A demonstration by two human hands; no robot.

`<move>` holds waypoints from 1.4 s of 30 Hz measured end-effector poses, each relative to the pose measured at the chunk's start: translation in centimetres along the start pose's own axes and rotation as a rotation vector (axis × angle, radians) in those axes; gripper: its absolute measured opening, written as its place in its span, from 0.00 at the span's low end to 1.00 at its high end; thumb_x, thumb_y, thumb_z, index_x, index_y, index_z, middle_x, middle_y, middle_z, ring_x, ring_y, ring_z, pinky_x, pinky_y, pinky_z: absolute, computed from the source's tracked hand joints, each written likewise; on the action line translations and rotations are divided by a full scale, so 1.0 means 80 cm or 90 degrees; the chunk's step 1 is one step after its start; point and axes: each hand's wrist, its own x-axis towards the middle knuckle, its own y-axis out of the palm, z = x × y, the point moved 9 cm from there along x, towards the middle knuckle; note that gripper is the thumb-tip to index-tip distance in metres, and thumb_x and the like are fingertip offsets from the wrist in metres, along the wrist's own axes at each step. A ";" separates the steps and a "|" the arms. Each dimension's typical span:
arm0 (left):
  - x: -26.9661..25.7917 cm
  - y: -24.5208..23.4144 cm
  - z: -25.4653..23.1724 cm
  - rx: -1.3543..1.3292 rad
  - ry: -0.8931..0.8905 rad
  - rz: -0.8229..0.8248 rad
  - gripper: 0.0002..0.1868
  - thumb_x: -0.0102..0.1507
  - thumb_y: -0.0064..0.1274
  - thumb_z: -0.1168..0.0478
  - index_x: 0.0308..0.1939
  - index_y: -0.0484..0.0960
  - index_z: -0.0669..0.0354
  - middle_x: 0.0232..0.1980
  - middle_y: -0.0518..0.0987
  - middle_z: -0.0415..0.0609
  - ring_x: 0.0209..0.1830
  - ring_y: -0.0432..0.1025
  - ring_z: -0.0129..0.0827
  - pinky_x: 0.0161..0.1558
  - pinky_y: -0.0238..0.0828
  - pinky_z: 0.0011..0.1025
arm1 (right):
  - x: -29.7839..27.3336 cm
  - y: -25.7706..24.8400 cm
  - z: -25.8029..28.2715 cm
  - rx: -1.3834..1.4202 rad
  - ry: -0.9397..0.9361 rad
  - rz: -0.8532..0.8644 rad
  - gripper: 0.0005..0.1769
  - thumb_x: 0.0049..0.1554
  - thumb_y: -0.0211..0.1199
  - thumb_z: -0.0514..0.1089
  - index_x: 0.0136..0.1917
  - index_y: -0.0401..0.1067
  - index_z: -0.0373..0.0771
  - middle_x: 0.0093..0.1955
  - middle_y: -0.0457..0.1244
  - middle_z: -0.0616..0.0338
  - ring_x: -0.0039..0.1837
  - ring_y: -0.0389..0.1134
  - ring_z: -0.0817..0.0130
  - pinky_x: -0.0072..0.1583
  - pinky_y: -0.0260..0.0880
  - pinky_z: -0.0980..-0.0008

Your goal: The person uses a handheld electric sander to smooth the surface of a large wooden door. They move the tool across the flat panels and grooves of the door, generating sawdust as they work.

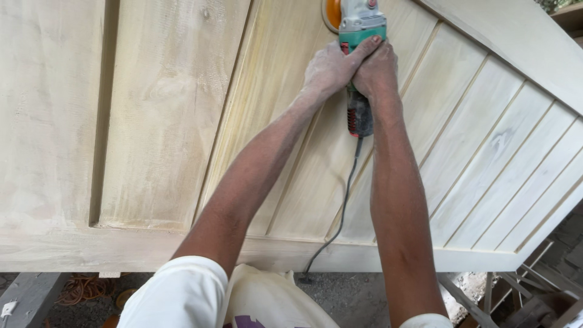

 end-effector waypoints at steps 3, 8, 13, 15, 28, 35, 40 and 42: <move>0.004 -0.033 0.010 -0.018 0.012 0.012 0.50 0.52 0.39 0.15 0.38 0.87 0.59 0.31 0.86 0.50 0.35 0.83 0.40 0.39 0.78 0.40 | 0.007 0.018 0.024 -0.004 -0.032 0.000 0.23 0.55 0.67 0.55 0.47 0.75 0.30 0.44 0.71 0.38 0.49 0.75 0.43 0.50 0.75 0.49; 0.008 -0.094 0.023 -0.020 -0.030 -0.035 0.52 0.51 0.41 0.14 0.34 0.85 0.65 0.28 0.86 0.51 0.32 0.86 0.37 0.36 0.82 0.37 | 0.026 0.044 0.063 -0.041 -0.019 -0.021 0.27 0.56 0.67 0.59 0.47 0.72 0.29 0.43 0.70 0.36 0.48 0.73 0.39 0.48 0.73 0.47; 0.014 -0.076 0.014 -0.077 -0.022 -0.037 0.52 0.50 0.41 0.14 0.37 0.84 0.65 0.30 0.87 0.52 0.33 0.86 0.40 0.37 0.83 0.38 | 0.033 0.034 0.045 -0.063 -0.074 -0.054 0.22 0.58 0.64 0.54 0.51 0.73 0.30 0.44 0.70 0.36 0.49 0.72 0.35 0.49 0.72 0.44; 0.020 -0.059 0.013 -0.005 -0.044 -0.054 0.53 0.52 0.41 0.15 0.38 0.84 0.67 0.31 0.87 0.55 0.36 0.85 0.42 0.41 0.79 0.40 | 0.033 0.031 0.021 -0.050 -0.054 -0.032 0.21 0.59 0.64 0.54 0.49 0.74 0.31 0.45 0.71 0.37 0.50 0.73 0.36 0.51 0.74 0.46; 0.010 -0.026 -0.005 -0.009 -0.016 0.009 0.51 0.52 0.41 0.15 0.43 0.86 0.60 0.34 0.88 0.53 0.40 0.85 0.43 0.44 0.79 0.41 | 0.018 0.004 0.005 -0.008 -0.046 -0.087 0.29 0.55 0.72 0.58 0.47 0.71 0.26 0.42 0.70 0.35 0.48 0.74 0.39 0.48 0.74 0.49; 0.008 -0.095 0.004 -0.109 -0.031 -0.022 0.46 0.55 0.46 0.21 0.37 0.84 0.65 0.29 0.85 0.50 0.29 0.85 0.35 0.31 0.82 0.32 | 0.044 0.052 0.052 -0.061 -0.018 0.008 0.22 0.59 0.64 0.56 0.48 0.76 0.32 0.44 0.71 0.39 0.50 0.74 0.40 0.51 0.73 0.47; -0.007 -0.117 0.002 -0.151 -0.034 -0.043 0.44 0.58 0.48 0.24 0.40 0.83 0.67 0.31 0.84 0.50 0.30 0.83 0.36 0.30 0.81 0.31 | 0.038 0.066 0.075 -0.054 -0.023 0.035 0.29 0.57 0.67 0.59 0.49 0.70 0.27 0.39 0.69 0.40 0.45 0.75 0.43 0.48 0.75 0.48; -0.021 -0.113 0.011 -0.168 -0.039 -0.037 0.44 0.59 0.47 0.24 0.43 0.84 0.68 0.34 0.85 0.52 0.32 0.83 0.34 0.31 0.82 0.31 | 0.024 0.063 0.082 -0.060 -0.073 0.000 0.27 0.55 0.68 0.54 0.50 0.67 0.26 0.39 0.70 0.40 0.44 0.74 0.42 0.46 0.74 0.48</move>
